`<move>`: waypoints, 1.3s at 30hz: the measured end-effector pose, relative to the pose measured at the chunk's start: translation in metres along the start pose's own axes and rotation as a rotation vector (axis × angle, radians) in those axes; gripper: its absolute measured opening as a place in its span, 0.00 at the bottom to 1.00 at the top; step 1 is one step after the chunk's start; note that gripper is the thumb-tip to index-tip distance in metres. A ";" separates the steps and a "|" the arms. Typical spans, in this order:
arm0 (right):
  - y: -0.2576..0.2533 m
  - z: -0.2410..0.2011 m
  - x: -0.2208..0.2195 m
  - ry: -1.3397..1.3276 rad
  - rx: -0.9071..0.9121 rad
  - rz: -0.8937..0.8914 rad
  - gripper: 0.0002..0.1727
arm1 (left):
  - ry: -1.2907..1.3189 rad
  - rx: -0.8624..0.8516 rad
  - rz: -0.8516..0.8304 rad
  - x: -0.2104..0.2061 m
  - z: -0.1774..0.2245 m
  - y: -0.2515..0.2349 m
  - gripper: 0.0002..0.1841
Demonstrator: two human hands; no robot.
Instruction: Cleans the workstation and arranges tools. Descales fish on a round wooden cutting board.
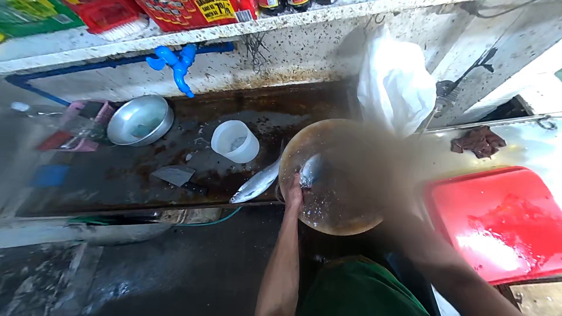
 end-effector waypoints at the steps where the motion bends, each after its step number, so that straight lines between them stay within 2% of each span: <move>1: 0.001 -0.002 -0.012 -0.016 -0.018 0.022 0.27 | -0.013 -0.019 -0.074 -0.002 -0.001 0.000 0.21; 3: 0.004 0.002 -0.037 0.003 0.048 0.007 0.28 | -0.097 -0.075 -0.164 0.003 0.005 -0.003 0.27; 6: 0.006 0.004 -0.005 0.041 0.035 -0.042 0.26 | -0.236 -0.122 -0.289 0.012 0.014 0.000 0.33; 8: -0.010 0.013 -0.004 -0.027 -0.013 0.041 0.26 | -0.287 -0.134 -0.335 0.008 0.013 -0.001 0.37; 10: -0.007 0.004 -0.033 -0.053 0.070 0.045 0.27 | -0.323 -0.163 -0.333 0.006 0.016 -0.006 0.38; 12: 0.007 -0.003 -0.039 0.031 0.134 -0.042 0.25 | -0.372 -0.174 -0.329 0.013 0.015 -0.005 0.38; 15: -0.005 -0.003 -0.004 0.042 0.013 -0.035 0.25 | -0.405 -0.193 -0.337 0.008 0.016 0.003 0.38; 17: -0.005 -0.003 -0.022 0.019 0.005 0.003 0.27 | -0.533 -0.217 -0.305 0.003 0.021 0.004 0.37; 19: 0.006 -0.009 -0.035 0.109 0.061 -0.021 0.27 | -0.654 -0.246 -0.286 0.004 0.025 0.000 0.37; 22: -0.003 -0.009 0.000 0.137 0.005 -0.054 0.26 | -0.722 -0.252 -0.312 0.003 0.025 0.004 0.38; 25: -0.004 -0.004 -0.018 0.099 -0.009 0.000 0.26 | -0.785 -0.252 -0.283 -0.004 0.029 0.006 0.37; 27: 0.011 -0.005 -0.028 0.159 0.051 -0.050 0.26 | -0.796 -0.258 -0.287 0.001 0.028 0.005 0.38; 30: 0.000 -0.002 -0.003 0.154 0.004 -0.037 0.26 | -0.810 -0.262 -0.297 -0.002 0.026 0.008 0.38; 32: -0.004 0.000 -0.018 0.090 0.001 0.022 0.27 | -0.825 -0.261 -0.283 -0.008 0.029 0.007 0.37; 34: 0.011 -0.001 -0.040 0.070 0.050 0.005 0.26 | -0.813 -0.271 -0.272 -0.005 0.030 0.002 0.37; 37: 0.009 0.005 -0.012 0.013 0.057 -0.034 0.25 | -0.698 -0.261 -0.309 0.001 0.026 0.006 0.38; 39: -0.010 0.018 -0.016 -0.090 0.013 0.069 0.27 | -0.504 -0.172 -0.325 0.000 0.021 0.006 0.37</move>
Point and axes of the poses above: each hand's wrist, its own y-axis away from the middle knuckle, its own x-axis out of the back of the hand, z = x × y, the point moved 4 cm from there along -y, towards the middle knuckle, and after that the axes turned 1 degree about -y, right-handed, at the moved point
